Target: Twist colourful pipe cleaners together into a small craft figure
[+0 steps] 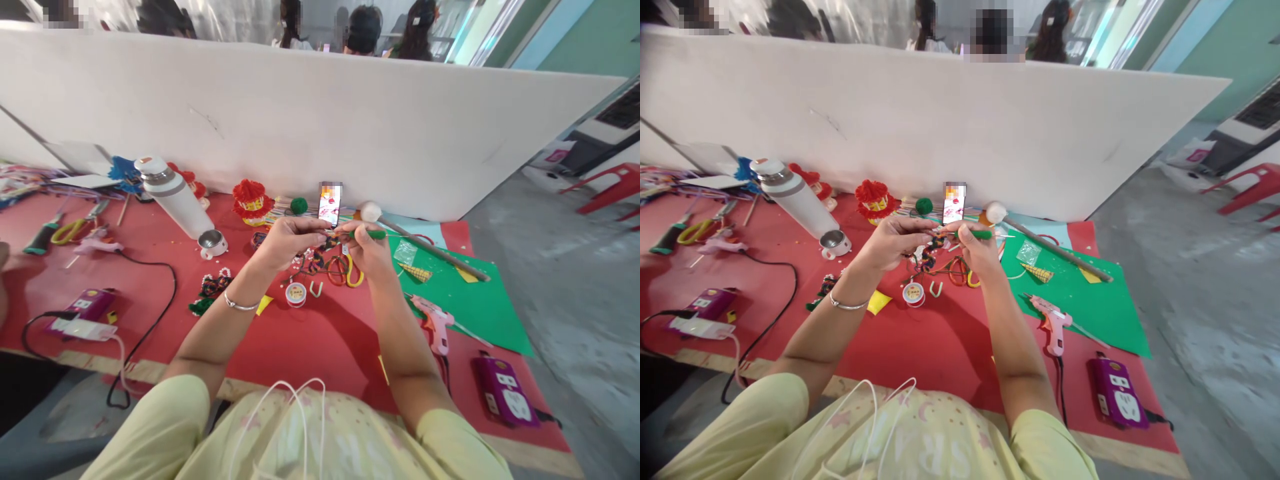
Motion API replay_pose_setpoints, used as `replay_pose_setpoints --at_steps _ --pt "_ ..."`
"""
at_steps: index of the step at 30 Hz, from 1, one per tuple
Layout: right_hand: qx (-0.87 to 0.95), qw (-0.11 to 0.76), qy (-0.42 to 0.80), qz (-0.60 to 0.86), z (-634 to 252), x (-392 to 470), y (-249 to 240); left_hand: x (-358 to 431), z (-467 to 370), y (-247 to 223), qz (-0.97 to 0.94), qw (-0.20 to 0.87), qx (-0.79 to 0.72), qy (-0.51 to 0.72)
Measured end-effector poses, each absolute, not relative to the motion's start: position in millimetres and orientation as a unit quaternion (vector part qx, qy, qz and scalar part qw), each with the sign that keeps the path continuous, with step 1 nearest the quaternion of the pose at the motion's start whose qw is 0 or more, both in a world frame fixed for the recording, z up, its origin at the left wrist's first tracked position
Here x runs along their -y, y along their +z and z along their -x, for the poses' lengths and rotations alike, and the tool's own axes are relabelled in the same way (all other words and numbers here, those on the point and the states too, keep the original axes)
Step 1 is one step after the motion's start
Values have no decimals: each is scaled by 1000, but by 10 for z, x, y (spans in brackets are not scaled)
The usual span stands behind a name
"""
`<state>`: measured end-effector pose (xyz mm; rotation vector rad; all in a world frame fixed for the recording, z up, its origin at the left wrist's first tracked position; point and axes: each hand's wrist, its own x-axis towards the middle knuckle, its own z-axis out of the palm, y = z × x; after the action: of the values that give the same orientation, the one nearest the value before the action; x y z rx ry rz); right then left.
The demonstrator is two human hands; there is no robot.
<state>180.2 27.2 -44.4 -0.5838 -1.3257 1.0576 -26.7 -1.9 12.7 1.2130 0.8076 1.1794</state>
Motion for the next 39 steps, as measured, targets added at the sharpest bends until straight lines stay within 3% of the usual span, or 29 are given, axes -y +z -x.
replay_pose_setpoints --at_steps 4,10,25,32,39 --pt "555 662 438 249 -1729 -282 -487 28 223 116 -505 597 -343 520" --pt "523 723 322 316 -1560 -192 -494 85 -22 -25 -431 535 -357 633" --pt "581 687 272 341 -1577 -2 -250 49 6 -2 -385 620 -364 578" --pt "631 578 396 334 -1763 -85 -205 20 11 -68 -443 649 -345 513" --pt "532 547 530 370 -1755 -76 -188 -44 -93 -44 -371 571 -366 634"
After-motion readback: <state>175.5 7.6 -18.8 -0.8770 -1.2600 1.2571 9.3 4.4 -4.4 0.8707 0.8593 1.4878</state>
